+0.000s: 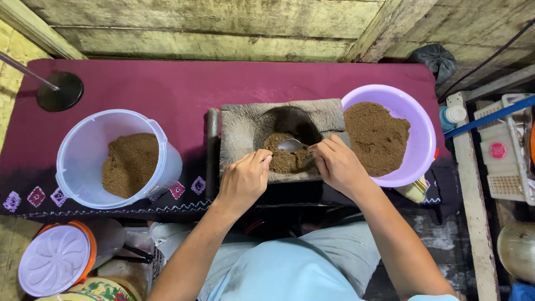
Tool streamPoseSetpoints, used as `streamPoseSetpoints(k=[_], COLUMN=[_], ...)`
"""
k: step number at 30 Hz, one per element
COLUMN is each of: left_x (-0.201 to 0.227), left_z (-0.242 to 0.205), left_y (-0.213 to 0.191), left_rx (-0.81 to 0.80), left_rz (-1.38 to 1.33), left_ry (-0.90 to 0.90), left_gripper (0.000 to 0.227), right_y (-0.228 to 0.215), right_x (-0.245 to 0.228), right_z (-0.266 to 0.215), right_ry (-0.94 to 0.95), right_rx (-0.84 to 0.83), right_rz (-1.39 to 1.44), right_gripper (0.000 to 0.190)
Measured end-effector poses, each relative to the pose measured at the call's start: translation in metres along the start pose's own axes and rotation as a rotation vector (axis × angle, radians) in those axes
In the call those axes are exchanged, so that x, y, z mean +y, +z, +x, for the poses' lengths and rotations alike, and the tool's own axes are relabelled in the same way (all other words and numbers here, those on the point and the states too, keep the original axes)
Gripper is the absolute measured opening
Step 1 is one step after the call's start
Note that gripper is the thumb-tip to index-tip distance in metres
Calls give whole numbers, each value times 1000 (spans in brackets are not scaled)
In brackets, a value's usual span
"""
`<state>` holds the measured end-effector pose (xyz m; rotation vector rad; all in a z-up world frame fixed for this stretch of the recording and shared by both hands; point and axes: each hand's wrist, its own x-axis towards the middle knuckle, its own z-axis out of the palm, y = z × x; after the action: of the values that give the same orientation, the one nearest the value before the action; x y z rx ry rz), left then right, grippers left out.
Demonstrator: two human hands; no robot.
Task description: Scooping brown powder from a bowl into a stone mortar and pressing it down using a spoon and fingers.
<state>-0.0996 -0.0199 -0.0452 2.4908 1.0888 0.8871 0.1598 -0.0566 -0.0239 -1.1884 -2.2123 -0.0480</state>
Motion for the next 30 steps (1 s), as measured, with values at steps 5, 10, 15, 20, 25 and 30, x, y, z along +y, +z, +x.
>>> streamPoseSetpoints(k=[5,10,15,20,25,30], left_x=[2,8,11,15,25,32], left_z=[-2,2,6,3,5,6], left_y=[0,-8,-14,-14,-21,-21], left_rx=[38,80,145,126,118,179], left_rz=[-5,-22,-20,9,10,-2], left_ry=[15,20,6,11,18,85], left_gripper=[10,12,12,12,12,11], right_y=[-10,-11,0,14,17,24], right_x=[-8,-19,-23,-36,-47,-41], right_z=[-3,2,-5,-12,-11,-14], right_ry=[22,87,343,484,454,609], right_rx=[-135,-198,-213,-168,-98,-122], right_rz=[167,240,290,252,182,271], right_gripper=[14,12,10,9,7,8])
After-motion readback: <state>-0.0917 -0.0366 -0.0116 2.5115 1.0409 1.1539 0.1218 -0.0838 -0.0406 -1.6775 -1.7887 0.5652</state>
